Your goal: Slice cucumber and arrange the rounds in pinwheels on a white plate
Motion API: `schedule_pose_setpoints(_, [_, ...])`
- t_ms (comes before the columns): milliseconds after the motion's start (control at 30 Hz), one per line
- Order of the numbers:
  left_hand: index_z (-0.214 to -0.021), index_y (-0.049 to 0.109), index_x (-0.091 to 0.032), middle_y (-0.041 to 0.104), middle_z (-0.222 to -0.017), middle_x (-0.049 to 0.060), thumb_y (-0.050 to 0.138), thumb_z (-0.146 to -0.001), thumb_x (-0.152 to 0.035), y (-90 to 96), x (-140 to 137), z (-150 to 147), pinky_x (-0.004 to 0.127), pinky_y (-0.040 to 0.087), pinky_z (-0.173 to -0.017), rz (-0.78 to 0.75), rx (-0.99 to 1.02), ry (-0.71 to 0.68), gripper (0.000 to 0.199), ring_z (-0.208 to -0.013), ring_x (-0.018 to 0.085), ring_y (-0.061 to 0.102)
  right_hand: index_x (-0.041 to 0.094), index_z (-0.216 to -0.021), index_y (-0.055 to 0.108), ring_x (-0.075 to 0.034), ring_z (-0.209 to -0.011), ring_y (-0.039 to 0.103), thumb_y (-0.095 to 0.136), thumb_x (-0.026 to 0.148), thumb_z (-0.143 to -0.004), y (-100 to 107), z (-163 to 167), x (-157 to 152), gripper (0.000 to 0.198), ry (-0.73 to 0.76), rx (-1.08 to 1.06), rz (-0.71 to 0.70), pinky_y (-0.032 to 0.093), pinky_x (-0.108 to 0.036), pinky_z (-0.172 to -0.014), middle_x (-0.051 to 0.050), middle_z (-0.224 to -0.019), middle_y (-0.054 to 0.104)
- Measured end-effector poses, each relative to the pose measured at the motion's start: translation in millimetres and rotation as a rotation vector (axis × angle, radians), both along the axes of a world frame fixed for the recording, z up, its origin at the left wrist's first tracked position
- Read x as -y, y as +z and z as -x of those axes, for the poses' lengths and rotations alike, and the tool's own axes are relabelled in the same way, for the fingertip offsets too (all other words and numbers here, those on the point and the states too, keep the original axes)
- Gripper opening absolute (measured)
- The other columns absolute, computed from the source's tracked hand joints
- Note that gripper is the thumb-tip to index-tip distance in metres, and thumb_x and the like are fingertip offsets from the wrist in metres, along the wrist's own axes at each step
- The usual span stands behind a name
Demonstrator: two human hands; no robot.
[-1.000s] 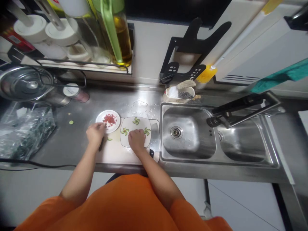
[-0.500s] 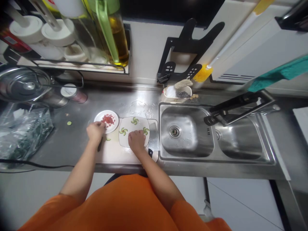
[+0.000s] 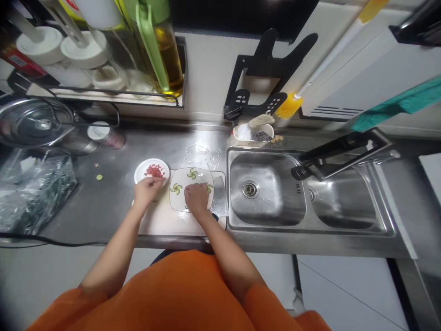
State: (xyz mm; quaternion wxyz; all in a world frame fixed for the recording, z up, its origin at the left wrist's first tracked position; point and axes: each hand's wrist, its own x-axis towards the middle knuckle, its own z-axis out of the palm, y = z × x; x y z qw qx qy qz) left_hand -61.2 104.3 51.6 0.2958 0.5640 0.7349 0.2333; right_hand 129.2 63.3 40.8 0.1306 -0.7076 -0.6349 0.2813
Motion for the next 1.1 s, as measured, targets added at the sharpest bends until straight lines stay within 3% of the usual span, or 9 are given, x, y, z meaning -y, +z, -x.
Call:
schedule_pose_setpoints(133, [-0.082, 0.073, -0.020, 0.072, -0.086, 0.002, 0.059, -0.072, -0.032, -2.9, -1.8, -26.9, 0.024, 0.047, -0.072, 0.052, 0.147, -0.185, 0.022, -0.077, 0.015, 0.062, 0.023, -0.087, 0.070, -0.022, -0.094, 0.047, 0.048, 0.027, -0.088, 1.0, -7.0, -9.9, 0.022, -0.048, -0.069, -0.076, 0.033, -0.033, -0.080, -0.005, -0.088, 0.065])
schedule_pose_setpoints(267, [-0.081, 0.073, -0.019, 0.072, -0.081, 0.002, 0.059, -0.071, -0.031, -8.0, -6.9, -45.4, 0.024, 0.047, -0.068, 0.152, 0.211, -0.294, 0.021, -0.071, 0.015, 0.062, 0.021, -0.091, 0.070, -0.020, -0.089, 0.053, 0.047, 0.028, -0.088, -5.1, -14.8, -19.3, 0.024, -0.094, -0.181, -0.158, 0.034, -0.032, -0.085, -0.005, -0.088, 0.067])
schedule_pose_setpoints(367, [-0.079, 0.073, -0.019, 0.071, -0.077, 0.001, 0.059, -0.070, -0.031, -9.2, -12.2, -53.9, 0.023, 0.046, -0.069, 0.193, 0.226, -0.344, 0.021, -0.071, 0.015, 0.062, 0.022, -0.085, 0.071, -0.018, -0.087, 0.056, 0.050, 0.027, -0.085, -11.3, -19.5, -25.1, 0.022, -0.120, -0.245, -0.140, 0.035, -0.032, -0.086, -0.003, -0.088, 0.069])
schedule_pose_setpoints(667, [-0.090, 0.073, -0.017, 0.069, -0.073, 0.002, 0.059, -0.070, -0.039, -1.6, -24.7, -66.9, 0.021, 0.042, -0.056, 0.315, 0.301, -0.286, 0.032, -0.061, 0.012, 0.057, 0.021, -0.076, 0.069, -0.015, -0.078, 0.060, 0.052, 0.027, -0.082, -12.1, -29.4, -38.2, 0.019, -0.204, -0.340, 0.001, 0.041, -0.026, -0.077, 0.000, -0.080, 0.070])
schedule_pose_setpoints(867, [-0.092, 0.072, -0.016, 0.069, -0.074, 0.002, 0.061, -0.069, -0.045, -4.2, -31.7, -73.2, 0.022, 0.040, -0.054, 0.296, 0.345, -0.262, 0.038, -0.056, 0.011, 0.055, 0.019, -0.076, 0.068, -0.015, -0.075, 0.059, 0.049, 0.026, -0.082, -13.6, -30.4, -52.4, 0.022, -0.263, -0.375, 0.024, 0.041, -0.024, -0.069, -0.001, -0.079, 0.070])
schedule_pose_setpoints(1100, [-0.084, 0.072, -0.018, 0.069, -0.075, 0.001, 0.059, -0.072, -0.042, -15.6, -41.2, -80.9, 0.022, 0.041, -0.059, 0.218, 0.227, -0.238, 0.030, -0.061, 0.012, 0.056, 0.019, -0.076, 0.068, -0.016, -0.075, 0.059, 0.047, 0.022, -0.082, -19.8, -27.5, -62.2, 0.022, -0.260, -0.241, 0.036, 0.040, -0.024, -0.067, -0.001, -0.078, 0.069])
